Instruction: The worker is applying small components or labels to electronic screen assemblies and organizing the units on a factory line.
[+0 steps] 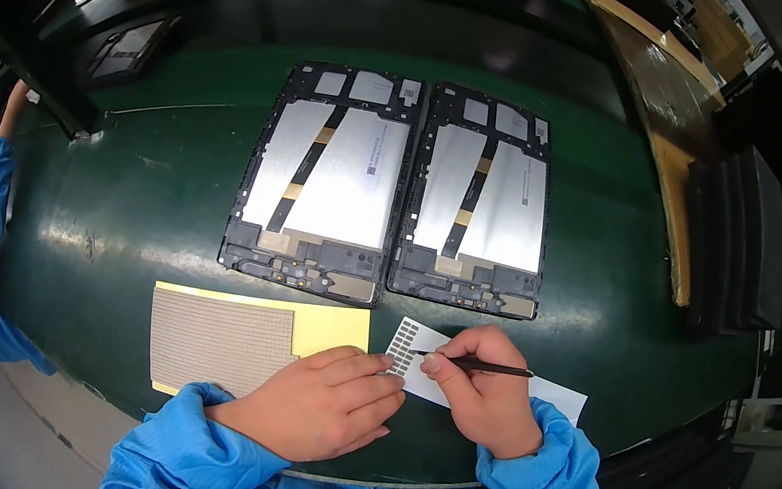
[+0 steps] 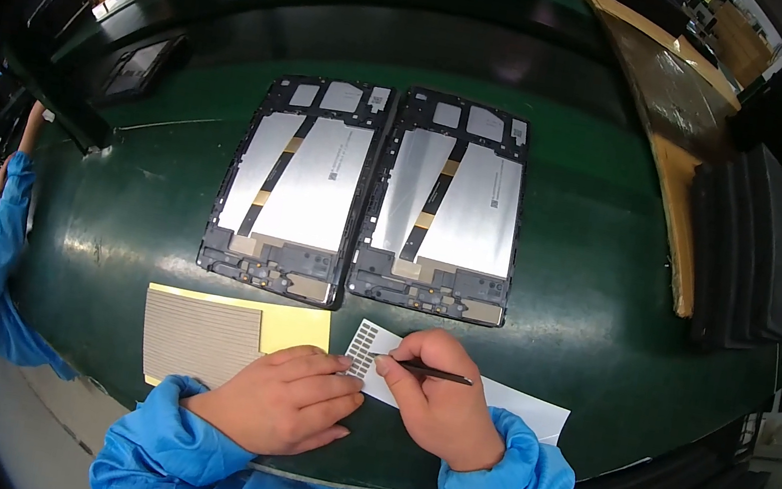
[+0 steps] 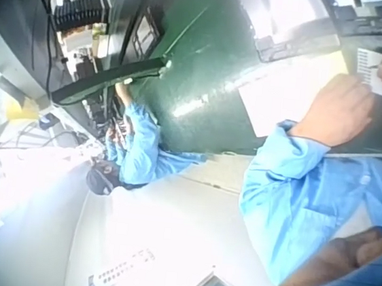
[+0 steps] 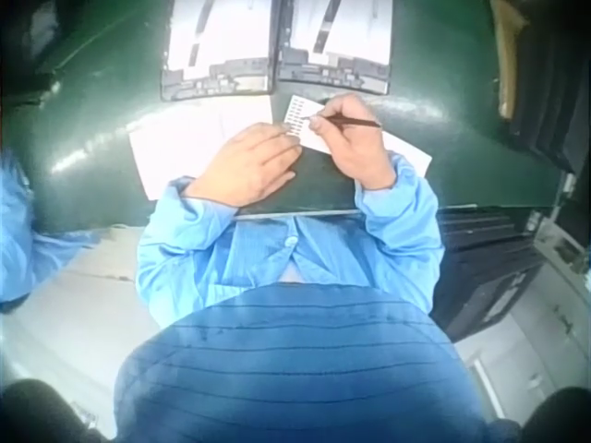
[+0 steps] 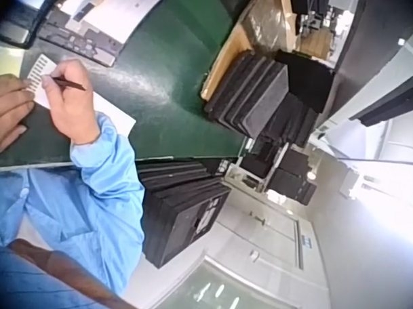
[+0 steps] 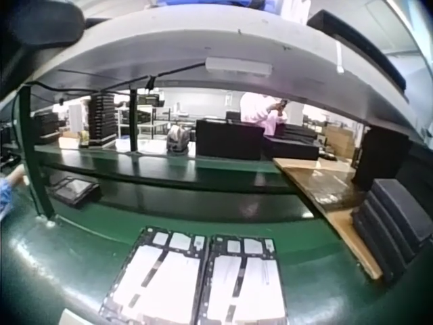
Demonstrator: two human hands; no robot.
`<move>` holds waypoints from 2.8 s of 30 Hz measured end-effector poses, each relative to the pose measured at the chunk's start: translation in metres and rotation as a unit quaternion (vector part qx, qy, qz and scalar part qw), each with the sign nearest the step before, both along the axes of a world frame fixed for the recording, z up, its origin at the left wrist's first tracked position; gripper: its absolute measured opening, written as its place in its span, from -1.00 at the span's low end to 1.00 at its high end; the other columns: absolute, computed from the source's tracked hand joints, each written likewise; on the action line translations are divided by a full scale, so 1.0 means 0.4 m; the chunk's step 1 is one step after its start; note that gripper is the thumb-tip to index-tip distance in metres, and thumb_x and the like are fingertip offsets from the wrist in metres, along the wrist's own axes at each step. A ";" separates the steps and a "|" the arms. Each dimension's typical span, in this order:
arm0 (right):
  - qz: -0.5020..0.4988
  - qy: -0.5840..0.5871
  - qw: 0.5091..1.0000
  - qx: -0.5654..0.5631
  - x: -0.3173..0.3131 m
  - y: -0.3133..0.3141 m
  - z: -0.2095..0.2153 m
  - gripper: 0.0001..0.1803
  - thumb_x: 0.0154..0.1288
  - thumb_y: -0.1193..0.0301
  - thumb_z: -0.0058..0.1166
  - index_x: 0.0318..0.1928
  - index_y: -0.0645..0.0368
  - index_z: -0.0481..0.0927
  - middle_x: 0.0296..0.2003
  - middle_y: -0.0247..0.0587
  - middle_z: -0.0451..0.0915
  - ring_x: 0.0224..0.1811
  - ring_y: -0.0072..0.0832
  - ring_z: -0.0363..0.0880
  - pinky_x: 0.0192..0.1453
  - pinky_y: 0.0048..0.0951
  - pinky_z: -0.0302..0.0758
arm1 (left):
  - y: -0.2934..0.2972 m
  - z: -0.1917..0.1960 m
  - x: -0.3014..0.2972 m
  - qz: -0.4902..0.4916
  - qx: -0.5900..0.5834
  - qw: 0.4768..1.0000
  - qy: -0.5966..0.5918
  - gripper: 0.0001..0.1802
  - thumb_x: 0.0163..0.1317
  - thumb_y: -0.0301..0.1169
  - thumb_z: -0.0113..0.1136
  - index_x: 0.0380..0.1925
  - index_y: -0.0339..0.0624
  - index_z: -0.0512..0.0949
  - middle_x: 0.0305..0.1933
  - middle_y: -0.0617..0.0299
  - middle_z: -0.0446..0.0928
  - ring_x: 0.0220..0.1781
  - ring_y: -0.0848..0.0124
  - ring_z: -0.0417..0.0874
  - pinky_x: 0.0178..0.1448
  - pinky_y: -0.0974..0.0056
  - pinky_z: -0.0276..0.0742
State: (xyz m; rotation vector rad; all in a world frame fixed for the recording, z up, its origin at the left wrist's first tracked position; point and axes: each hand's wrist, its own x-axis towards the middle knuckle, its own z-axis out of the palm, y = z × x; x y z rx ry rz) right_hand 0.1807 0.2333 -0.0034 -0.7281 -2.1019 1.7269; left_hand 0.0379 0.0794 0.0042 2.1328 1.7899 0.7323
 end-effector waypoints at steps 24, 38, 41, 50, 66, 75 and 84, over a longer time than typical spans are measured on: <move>0.027 0.071 0.997 -0.006 -0.004 0.170 0.026 -0.85 0.20 0.60 0.16 -0.30 0.26 0.43 -0.36 -0.26 0.49 -0.32 -0.62 0.50 -0.27 -0.58 0.50 | 0.156 0.032 0.005 0.081 0.039 0.988 0.126 -0.65 0.10 -0.32 0.19 -0.11 -0.21 0.52 0.04 0.11 0.48 0.19 0.16 0.43 0.26 0.04 0.31; 0.047 0.055 0.995 0.068 -0.004 0.175 0.024 -0.85 0.17 0.59 0.18 -0.28 0.26 0.47 -0.34 -0.24 0.45 -0.35 -0.56 0.49 -0.28 -0.57 0.49 | 0.182 0.015 0.018 0.128 0.055 0.984 0.114 -0.55 0.00 -0.23 0.29 -0.08 -0.13 0.52 0.00 0.18 0.47 0.13 0.21 0.44 0.18 0.15 0.33; 0.045 0.046 0.992 0.110 -0.002 0.167 0.023 -0.85 0.16 0.58 0.20 -0.29 0.26 0.48 -0.34 -0.24 0.45 -0.35 -0.54 0.49 -0.28 -0.57 0.49 | 0.186 0.017 0.026 0.141 0.040 0.983 0.114 -0.55 0.00 -0.23 0.29 -0.08 -0.11 0.51 0.00 0.21 0.45 0.12 0.23 0.42 0.19 0.15 0.31; -0.118 0.157 0.965 -0.173 0.005 0.203 0.009 -0.79 0.20 0.66 0.07 -0.23 0.20 0.33 -0.38 -0.20 0.52 -0.41 -0.52 0.54 -0.29 -0.51 0.53 | 0.106 0.082 -0.009 0.101 0.084 0.987 0.097 -0.58 -0.02 -0.38 0.28 -0.09 -0.19 0.50 0.01 0.10 0.45 0.10 0.12 0.43 0.16 0.03 0.33; 0.150 -0.004 0.981 -0.121 -0.116 -0.100 0.012 -0.82 0.24 0.49 0.16 -0.28 0.26 0.41 -0.40 -0.27 0.47 -0.38 -0.61 0.44 -0.31 -0.55 0.43 | -0.140 0.010 -0.061 0.269 0.004 0.962 0.054 -0.46 -0.14 -0.34 0.36 -0.09 -0.27 0.49 0.04 0.03 0.45 0.14 0.02 0.41 0.22 0.01 0.33; 0.151 0.003 0.985 -0.089 -0.119 -0.108 -0.003 -0.84 0.24 0.49 0.15 -0.30 0.27 0.44 -0.41 -0.24 0.46 -0.41 -0.57 0.43 -0.32 -0.54 0.42 | -0.141 0.012 -0.064 0.269 -0.002 0.962 0.052 -0.45 -0.16 -0.34 0.36 -0.09 -0.28 0.49 0.05 0.03 0.45 0.12 0.03 0.42 0.22 0.02 0.34; 0.067 0.097 0.971 -0.208 -0.067 -0.032 0.074 -0.83 0.18 0.62 0.15 -0.30 0.28 0.40 -0.41 -0.16 0.56 -0.33 -0.50 0.59 -0.23 -0.51 0.54 | -0.141 0.031 -0.053 0.288 -0.027 0.955 0.064 -0.53 -0.09 -0.31 0.33 -0.13 -0.25 0.52 0.02 0.07 0.48 0.12 0.08 0.43 0.23 0.03 0.31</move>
